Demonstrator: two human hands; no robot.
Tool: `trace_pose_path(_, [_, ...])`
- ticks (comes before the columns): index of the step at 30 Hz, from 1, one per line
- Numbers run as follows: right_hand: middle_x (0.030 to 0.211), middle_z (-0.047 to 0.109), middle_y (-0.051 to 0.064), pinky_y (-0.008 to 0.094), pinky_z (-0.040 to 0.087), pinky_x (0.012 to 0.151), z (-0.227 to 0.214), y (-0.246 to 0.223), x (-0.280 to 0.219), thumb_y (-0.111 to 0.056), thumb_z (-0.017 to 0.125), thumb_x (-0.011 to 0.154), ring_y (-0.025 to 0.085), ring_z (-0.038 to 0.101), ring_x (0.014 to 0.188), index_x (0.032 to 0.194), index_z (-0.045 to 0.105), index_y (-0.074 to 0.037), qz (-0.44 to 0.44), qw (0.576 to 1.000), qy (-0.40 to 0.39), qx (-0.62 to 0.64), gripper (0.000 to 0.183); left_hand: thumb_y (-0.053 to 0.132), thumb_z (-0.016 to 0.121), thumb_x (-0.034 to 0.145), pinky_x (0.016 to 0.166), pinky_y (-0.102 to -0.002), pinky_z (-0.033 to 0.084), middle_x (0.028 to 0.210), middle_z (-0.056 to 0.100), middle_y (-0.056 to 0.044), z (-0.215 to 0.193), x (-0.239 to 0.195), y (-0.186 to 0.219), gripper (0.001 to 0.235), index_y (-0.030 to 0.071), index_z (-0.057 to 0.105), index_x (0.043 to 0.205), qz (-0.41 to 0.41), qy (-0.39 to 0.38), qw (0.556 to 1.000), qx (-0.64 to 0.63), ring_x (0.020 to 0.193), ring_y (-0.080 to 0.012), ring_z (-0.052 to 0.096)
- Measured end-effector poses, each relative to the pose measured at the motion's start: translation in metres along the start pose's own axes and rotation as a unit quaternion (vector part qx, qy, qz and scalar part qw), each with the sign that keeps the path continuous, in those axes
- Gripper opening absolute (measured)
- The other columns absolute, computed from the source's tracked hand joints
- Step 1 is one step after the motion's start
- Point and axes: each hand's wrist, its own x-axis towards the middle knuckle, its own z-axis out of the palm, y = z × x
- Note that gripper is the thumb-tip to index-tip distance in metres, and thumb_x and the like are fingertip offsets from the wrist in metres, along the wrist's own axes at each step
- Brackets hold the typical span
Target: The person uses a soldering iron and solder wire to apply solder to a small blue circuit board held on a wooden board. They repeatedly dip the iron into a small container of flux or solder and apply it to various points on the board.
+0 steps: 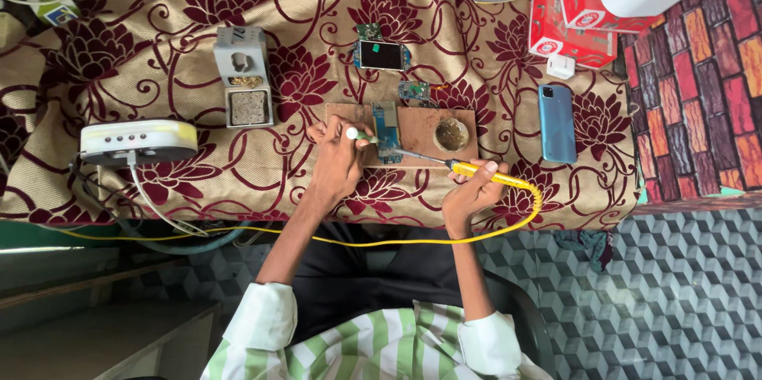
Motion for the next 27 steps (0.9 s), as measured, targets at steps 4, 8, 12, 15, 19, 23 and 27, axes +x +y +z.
trace_pose_path(4, [0.070,0.058,0.009,0.025,0.040,0.052,0.002,-0.003,0.004,-0.028,0.039,0.116,0.013,0.057,0.056,0.095,0.048,-0.001,-0.001,1.000,-0.009,-0.026,0.035,0.003,0.059,0.084,0.089,-0.047,0.025,0.111,0.069,-0.005,-0.003,0.002,0.000,0.020,0.004,0.052,0.103,-0.003,0.003,1.000,-0.010,0.104,-0.0274,0.048])
trace_pose_path(8, [0.066,0.057,0.008,0.024,0.040,0.051,-0.003,-0.006,0.003,-0.027,0.039,0.115,0.012,0.057,0.055,0.093,0.050,-0.001,-0.028,0.996,-0.036,-0.076,0.036,0.003,0.060,0.082,0.090,-0.048,0.025,0.109,0.069,-0.006,-0.003,-0.001,0.002,0.025,0.004,0.055,0.107,-0.014,-0.003,1.000,-0.022,0.104,-0.0286,0.048])
trace_pose_path(12, [0.067,0.059,0.008,0.023,0.037,0.050,0.000,-0.008,0.007,-0.025,0.039,0.115,0.011,0.052,0.054,0.094,0.049,-0.001,0.009,0.999,-0.036,-0.039,0.034,0.004,0.060,0.083,0.090,-0.047,0.025,0.110,0.069,-0.006,-0.002,-0.002,-0.001,0.024,0.004,0.054,0.106,-0.010,-0.005,1.000,-0.025,0.104,-0.0284,0.048])
trace_pose_path(15, [0.065,0.060,0.008,0.024,0.038,0.050,0.002,-0.012,0.010,-0.024,0.040,0.114,0.011,0.052,0.053,0.092,0.050,0.000,-0.017,0.997,-0.038,-0.071,0.034,0.004,0.059,0.083,0.091,-0.047,0.025,0.110,0.069,-0.007,0.000,-0.003,-0.003,0.026,0.003,0.053,0.108,-0.009,-0.009,1.000,-0.025,0.106,-0.0287,0.047])
trace_pose_path(19, [0.063,0.061,0.009,0.025,0.040,0.052,0.002,-0.022,0.015,-0.019,0.040,0.114,0.012,0.054,0.052,0.091,0.053,0.002,-0.070,0.986,-0.079,-0.126,0.034,0.005,0.059,0.086,0.091,-0.047,0.025,0.102,0.069,-0.005,0.005,-0.003,-0.003,0.024,0.005,0.056,0.109,-0.045,-0.024,0.999,-0.014,0.102,-0.0272,0.046])
trace_pose_path(23, [0.066,0.063,0.011,0.027,0.045,0.053,0.005,-0.030,0.021,-0.015,0.041,0.114,0.015,0.060,0.055,0.087,0.052,0.003,-0.095,0.984,-0.098,-0.111,0.034,0.004,0.057,0.082,0.091,-0.048,0.025,0.103,0.070,-0.006,0.005,-0.005,-0.004,0.027,0.005,0.055,0.109,-0.031,-0.012,0.999,-0.015,0.104,-0.0268,0.047])
trace_pose_path(27, [0.068,0.062,0.012,0.028,0.050,0.053,0.007,-0.036,0.029,-0.014,0.043,0.111,0.016,0.064,0.055,0.086,0.051,0.005,-0.094,0.983,-0.121,-0.099,0.032,0.002,0.057,0.087,0.091,-0.047,0.026,0.102,0.069,-0.005,0.003,-0.003,-0.003,0.023,0.005,0.055,0.110,-0.033,-0.006,0.999,-0.027,0.104,-0.0274,0.047])
